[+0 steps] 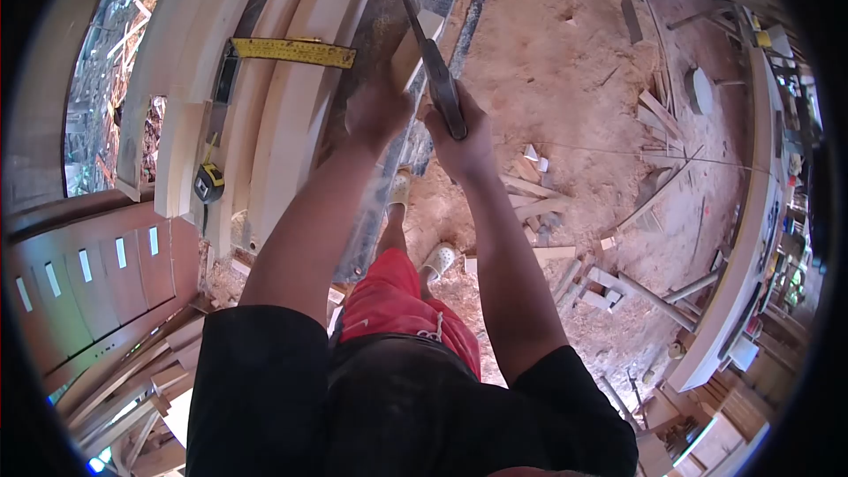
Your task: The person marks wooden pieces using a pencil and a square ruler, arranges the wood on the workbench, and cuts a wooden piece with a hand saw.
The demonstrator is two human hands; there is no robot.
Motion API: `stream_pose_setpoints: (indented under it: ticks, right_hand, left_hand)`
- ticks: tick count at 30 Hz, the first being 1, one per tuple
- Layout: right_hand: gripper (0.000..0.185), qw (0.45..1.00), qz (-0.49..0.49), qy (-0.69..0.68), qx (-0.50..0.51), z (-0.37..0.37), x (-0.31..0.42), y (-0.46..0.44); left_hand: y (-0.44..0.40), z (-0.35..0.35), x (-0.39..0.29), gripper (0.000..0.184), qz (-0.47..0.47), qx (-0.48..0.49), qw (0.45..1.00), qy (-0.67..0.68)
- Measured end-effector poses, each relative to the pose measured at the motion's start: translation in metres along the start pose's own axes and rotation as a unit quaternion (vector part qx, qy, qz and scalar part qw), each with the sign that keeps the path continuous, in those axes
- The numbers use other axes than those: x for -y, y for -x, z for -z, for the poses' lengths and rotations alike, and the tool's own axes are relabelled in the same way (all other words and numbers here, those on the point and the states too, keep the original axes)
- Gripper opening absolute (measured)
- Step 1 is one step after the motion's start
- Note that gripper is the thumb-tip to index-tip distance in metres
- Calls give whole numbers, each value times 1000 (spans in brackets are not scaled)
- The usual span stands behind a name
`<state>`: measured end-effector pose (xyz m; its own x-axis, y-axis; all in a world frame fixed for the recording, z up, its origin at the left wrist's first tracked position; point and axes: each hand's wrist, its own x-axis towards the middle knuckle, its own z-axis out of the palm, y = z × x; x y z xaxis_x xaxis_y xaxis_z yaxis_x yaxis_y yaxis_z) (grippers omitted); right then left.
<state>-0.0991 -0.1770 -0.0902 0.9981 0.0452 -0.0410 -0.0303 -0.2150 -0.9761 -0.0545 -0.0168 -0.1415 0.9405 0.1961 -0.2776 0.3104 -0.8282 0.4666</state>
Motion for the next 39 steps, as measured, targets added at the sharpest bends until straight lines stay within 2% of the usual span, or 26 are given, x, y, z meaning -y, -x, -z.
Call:
stream_pose_setpoints:
  ticks: [4, 7, 11, 12, 13, 16, 19, 20, 21, 23, 25, 27, 31, 33, 34, 36, 39]
  right_hand:
    - [37, 1000, -6, -2, 15, 11, -5, 1]
    - [39, 998, -43, 26, 32, 23, -6, 27]
    - [47, 997, -72, 29, 21, 70, -7, 160]
    - [52, 995, -58, 74, 32, 85, -10, 199]
    - [56, 991, -112, 56, 46, 100, 10, 231]
    - [57, 985, -150, 81, 39, 123, 22, 295]
    - [56, 993, -99, 61, 26, 115, 16, 269]
    - [56, 988, -139, 47, 37, 104, 19, 233]
    - [54, 992, -124, 10, 31, 89, -8, 199]
    - [53, 998, -42, 32, 18, 46, -39, 101]
    - [42, 999, -18, 27, -6, 14, -17, 15]
    - [41, 1000, -9, 19, 3, 7, -1, -13]
    - [42, 999, -51, 13, -3, 27, -4, 57]
    - [50, 995, -97, 29, -1, 56, -6, 146]
    - [50, 997, -76, 1, 0, 72, -10, 190]
    - [51, 989, -139, 37, 30, 107, 12, 263]
    - [55, 975, -202, 75, 43, 126, 42, 296]
  left_hand:
    - [4, 3, -5, 75, -1, -12, 1000, -11]
    - [14, 17, -19, 65, 8, 1, 1000, -26]
    - [8, 7, -9, 63, 1, -9, 999, -45]
    - [7, 10, -12, 65, 9, 10, 999, -51]
    - [8, 8, -11, 64, 7, 9, 998, -60]
    - [6, 9, -13, 63, 8, 4, 997, -78]
    - [6, 14, -19, 65, 9, 3, 998, -70]
    - [7, 13, -16, 65, 1, 0, 998, -67]
    - [6, 11, -15, 65, -10, -2, 998, -62]
    - [3, 5, -8, 67, -8, -3, 998, -62]
    - [1, 1, -13, 69, -18, -9, 999, -51]
    - [8, 7, -13, 70, -27, -21, 999, -39]
    - [4, 0, -7, 62, -10, -20, 999, -44]
    - [8, 7, -9, 64, -12, -10, 999, -42]
    - [8, 9, -10, 66, -14, -4, 999, -40]
    - [3, 5, -8, 63, 6, 1, 998, -65]
    - [8, 5, -13, 61, 24, 4, 998, -62]
